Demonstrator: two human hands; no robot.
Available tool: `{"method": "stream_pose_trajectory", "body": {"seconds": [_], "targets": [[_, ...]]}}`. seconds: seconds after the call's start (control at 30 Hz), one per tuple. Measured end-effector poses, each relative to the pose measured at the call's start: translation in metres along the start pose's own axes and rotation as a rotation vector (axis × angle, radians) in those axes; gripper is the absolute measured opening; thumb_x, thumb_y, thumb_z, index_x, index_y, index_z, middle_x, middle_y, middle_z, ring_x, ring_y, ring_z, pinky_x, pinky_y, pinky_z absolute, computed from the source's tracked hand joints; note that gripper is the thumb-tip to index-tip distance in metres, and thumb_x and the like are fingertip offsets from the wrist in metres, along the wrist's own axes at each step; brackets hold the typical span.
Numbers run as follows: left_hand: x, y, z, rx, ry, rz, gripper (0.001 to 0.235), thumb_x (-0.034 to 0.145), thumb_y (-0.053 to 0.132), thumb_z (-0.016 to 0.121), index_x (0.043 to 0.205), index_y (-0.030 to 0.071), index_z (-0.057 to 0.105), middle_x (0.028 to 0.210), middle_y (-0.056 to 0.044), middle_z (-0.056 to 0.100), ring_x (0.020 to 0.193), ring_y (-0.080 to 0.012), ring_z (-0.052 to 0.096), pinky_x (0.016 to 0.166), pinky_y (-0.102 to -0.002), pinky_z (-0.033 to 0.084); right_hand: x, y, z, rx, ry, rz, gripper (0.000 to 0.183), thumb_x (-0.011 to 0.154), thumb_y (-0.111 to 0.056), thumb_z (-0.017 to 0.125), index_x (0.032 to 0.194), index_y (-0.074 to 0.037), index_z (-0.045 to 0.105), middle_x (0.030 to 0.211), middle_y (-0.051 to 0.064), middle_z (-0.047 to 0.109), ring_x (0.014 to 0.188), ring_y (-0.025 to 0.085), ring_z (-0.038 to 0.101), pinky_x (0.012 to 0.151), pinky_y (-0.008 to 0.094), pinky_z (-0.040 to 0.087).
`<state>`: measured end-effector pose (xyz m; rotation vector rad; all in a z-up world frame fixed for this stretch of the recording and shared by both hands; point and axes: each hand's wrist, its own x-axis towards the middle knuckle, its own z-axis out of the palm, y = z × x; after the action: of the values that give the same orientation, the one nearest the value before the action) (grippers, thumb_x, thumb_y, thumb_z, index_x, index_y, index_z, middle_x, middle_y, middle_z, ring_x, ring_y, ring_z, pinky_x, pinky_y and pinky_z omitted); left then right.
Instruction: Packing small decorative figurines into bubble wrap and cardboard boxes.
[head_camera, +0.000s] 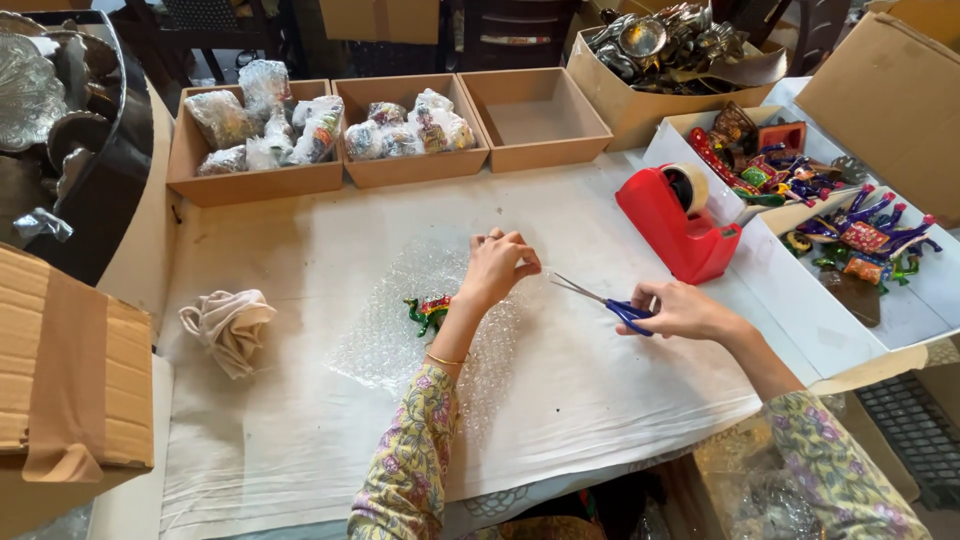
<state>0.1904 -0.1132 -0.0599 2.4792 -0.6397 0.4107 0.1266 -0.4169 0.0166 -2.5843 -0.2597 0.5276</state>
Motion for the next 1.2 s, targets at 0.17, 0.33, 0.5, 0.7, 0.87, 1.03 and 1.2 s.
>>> {"method": "stream_pose_trajectory", "body": {"seconds": [0.17,0.33,0.5,0.7,0.87,1.03,1.2], "targets": [[0.002,0.005,-0.015,-0.045,0.049,0.03,0.011,0.086,0.034,0.076,0.087,0.025,0.081,0.095,0.005,0.069,0.105,-0.0225,0.058,0.103,-0.049,0.032,0.007,-0.014,0.0,0.013,0.005,-0.031,0.053,0.065,-0.05,0.089,0.085,-0.003,0.074,0.073,0.005,0.073,0.063,0.014,0.067,0.053,0.03,0.056],[0.002,0.007,-0.021,-0.068,0.017,0.018,0.011,0.088,0.034,0.075,0.088,0.025,0.082,0.094,0.004,0.068,0.103,-0.0223,0.058,0.105,-0.05,0.031,0.011,-0.026,-0.006,0.003,0.037,-0.057,0.049,0.064,-0.049,0.09,0.081,-0.005,0.076,0.068,0.004,0.073,0.058,0.013,0.066,0.052,0.028,0.052],[0.003,0.007,-0.021,-0.095,0.037,0.035,0.01,0.086,0.033,0.077,0.089,0.025,0.082,0.096,0.004,0.068,0.104,-0.0229,0.058,0.101,-0.045,0.036,0.015,-0.037,-0.014,-0.041,0.05,-0.079,0.046,0.064,-0.045,0.091,0.076,-0.004,0.074,0.064,0.004,0.073,0.055,0.013,0.067,0.051,0.029,0.051],[0.004,0.006,-0.021,-0.091,0.04,0.042,0.01,0.086,0.033,0.076,0.088,0.025,0.082,0.095,0.004,0.068,0.103,-0.0225,0.058,0.101,-0.046,0.036,0.02,-0.042,-0.016,-0.062,0.044,-0.061,0.046,0.064,-0.045,0.091,0.072,-0.003,0.074,0.063,0.004,0.072,0.056,0.012,0.067,0.052,0.028,0.05],[0.003,0.008,-0.025,-0.1,0.031,0.022,0.011,0.087,0.033,0.076,0.088,0.024,0.082,0.094,0.003,0.068,0.102,-0.0224,0.058,0.101,-0.046,0.035,0.023,-0.044,-0.014,-0.074,0.037,-0.063,0.043,0.064,-0.043,0.092,0.072,-0.005,0.075,0.062,0.003,0.071,0.056,0.012,0.065,0.052,0.028,0.048],[0.003,0.007,-0.025,-0.104,0.027,0.011,0.012,0.087,0.033,0.075,0.088,0.023,0.082,0.093,0.003,0.068,0.101,-0.0225,0.058,0.1,-0.045,0.036,0.026,-0.042,-0.013,-0.108,0.05,-0.097,0.042,0.066,-0.042,0.092,0.071,-0.004,0.074,0.062,0.003,0.07,0.057,0.012,0.063,0.052,0.029,0.047],[0.003,0.008,-0.027,-0.115,0.02,0.015,0.012,0.088,0.033,0.075,0.089,0.023,0.082,0.093,0.003,0.068,0.101,-0.0225,0.059,0.101,-0.046,0.036,0.03,-0.034,-0.014,-0.136,0.056,-0.161,0.037,0.067,-0.037,0.091,0.07,-0.005,0.074,0.061,0.002,0.071,0.057,0.011,0.064,0.052,0.029,0.048]]}}
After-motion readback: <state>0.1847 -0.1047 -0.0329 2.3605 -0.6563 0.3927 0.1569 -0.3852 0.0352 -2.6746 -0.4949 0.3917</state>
